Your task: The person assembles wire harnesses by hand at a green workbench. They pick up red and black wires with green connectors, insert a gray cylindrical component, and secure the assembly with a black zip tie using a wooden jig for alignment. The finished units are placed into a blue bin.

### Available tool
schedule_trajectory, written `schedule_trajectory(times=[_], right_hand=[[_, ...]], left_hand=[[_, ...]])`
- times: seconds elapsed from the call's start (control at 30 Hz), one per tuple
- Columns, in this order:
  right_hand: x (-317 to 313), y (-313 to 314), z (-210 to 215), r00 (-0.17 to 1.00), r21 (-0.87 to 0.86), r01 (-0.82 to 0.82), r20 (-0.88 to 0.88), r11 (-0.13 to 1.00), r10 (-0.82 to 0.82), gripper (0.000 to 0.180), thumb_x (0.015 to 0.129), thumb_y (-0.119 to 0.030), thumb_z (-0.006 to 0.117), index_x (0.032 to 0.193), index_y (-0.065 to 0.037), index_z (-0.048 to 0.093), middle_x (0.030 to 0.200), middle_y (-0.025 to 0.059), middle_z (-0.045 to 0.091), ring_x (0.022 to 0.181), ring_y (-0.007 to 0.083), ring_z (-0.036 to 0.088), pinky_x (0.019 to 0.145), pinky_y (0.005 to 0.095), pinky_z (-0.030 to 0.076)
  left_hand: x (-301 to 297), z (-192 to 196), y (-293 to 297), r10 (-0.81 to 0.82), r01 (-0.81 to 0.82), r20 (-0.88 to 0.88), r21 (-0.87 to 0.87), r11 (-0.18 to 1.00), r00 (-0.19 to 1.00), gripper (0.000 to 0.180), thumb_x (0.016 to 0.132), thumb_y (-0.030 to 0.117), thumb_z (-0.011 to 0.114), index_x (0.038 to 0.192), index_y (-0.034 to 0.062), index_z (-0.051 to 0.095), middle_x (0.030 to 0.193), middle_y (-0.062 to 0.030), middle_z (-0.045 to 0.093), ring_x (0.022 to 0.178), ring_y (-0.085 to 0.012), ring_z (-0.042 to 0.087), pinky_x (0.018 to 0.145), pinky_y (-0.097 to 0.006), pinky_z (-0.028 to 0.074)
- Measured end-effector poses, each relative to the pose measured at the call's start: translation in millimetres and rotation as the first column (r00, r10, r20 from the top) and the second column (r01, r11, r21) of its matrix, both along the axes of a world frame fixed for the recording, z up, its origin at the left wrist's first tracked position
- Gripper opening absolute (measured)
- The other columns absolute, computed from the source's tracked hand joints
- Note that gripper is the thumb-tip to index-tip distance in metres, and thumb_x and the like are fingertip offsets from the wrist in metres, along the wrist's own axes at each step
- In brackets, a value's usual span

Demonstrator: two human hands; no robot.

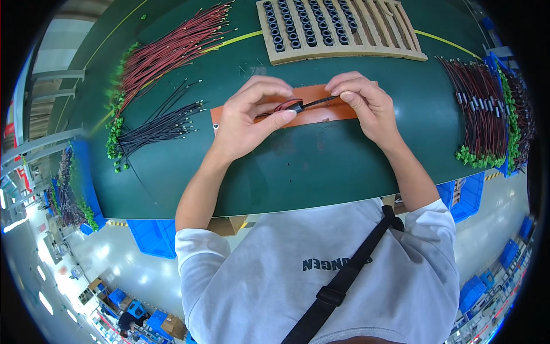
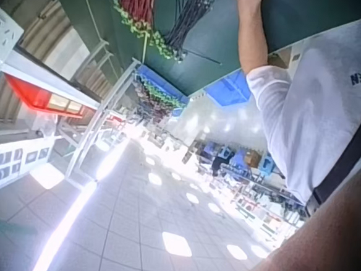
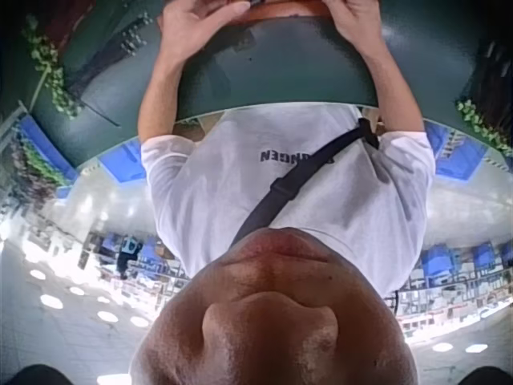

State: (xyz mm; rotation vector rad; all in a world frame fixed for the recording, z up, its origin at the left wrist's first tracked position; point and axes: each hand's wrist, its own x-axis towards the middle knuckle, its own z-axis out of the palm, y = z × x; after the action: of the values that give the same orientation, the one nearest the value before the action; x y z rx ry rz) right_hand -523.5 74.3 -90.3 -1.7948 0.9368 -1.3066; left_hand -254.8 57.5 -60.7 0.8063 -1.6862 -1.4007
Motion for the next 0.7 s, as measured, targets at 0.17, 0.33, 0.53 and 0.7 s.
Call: schedule_trajectory(times=[0.17,0.33,0.53,0.7], right_hand=[[5,2,-8,0.998,0.139,0.062,0.000,0.988,-0.063,0.014,0.103,-0.011,0.059,0.103,-0.001,0.070,0.100,0.0071,0.072,0.095,0.0174,0.068,0.087,0.0297,0.054],[6,1,-7,0.992,0.143,0.103,-0.089,0.984,-0.090,0.017,0.103,-0.013,0.060,0.105,-0.001,0.071,0.100,0.0053,0.072,0.095,0.0159,0.068,0.087,0.0285,0.054],[6,0,-13,0.996,0.188,0.090,-0.013,0.978,-0.089,0.018,0.104,-0.014,0.058,0.106,-0.001,0.071,0.099,0.0048,0.073,0.095,0.0150,0.068,0.086,0.0284,0.054],[5,0,-12,0.994,0.183,0.105,-0.046,0.977,-0.099,0.018,0.104,-0.014,0.058,0.106,-0.001,0.071,0.100,0.0045,0.073,0.094,0.0145,0.069,0.086,0.0274,0.054]], left_hand=[[12,-10,5,0.081,-0.077,0.145,-0.039,0.996,0.986,0.015,0.091,-0.005,0.070,0.106,-0.0042,0.073,0.111,-0.0119,0.066,0.096,-0.0173,0.068,0.081,-0.027,0.059],[4,2,12,-0.066,0.104,0.361,-0.087,0.991,0.930,0.016,0.094,0.000,0.070,0.110,-0.0005,0.073,0.099,-0.0051,0.066,0.081,-0.0109,0.061,0.070,-0.023,0.050],[0,4,11,-0.110,0.146,0.455,-0.046,0.988,0.884,0.020,0.098,0.005,0.065,0.117,-0.0002,0.067,0.092,-0.0043,0.063,0.076,-0.0107,0.057,0.069,-0.025,0.049],[-6,16,6,-0.047,-0.070,0.504,0.210,0.975,0.862,0.022,0.098,0.006,0.063,0.118,-0.0015,0.067,0.095,-0.0057,0.067,0.075,-0.0097,0.058,0.068,-0.025,0.049]])
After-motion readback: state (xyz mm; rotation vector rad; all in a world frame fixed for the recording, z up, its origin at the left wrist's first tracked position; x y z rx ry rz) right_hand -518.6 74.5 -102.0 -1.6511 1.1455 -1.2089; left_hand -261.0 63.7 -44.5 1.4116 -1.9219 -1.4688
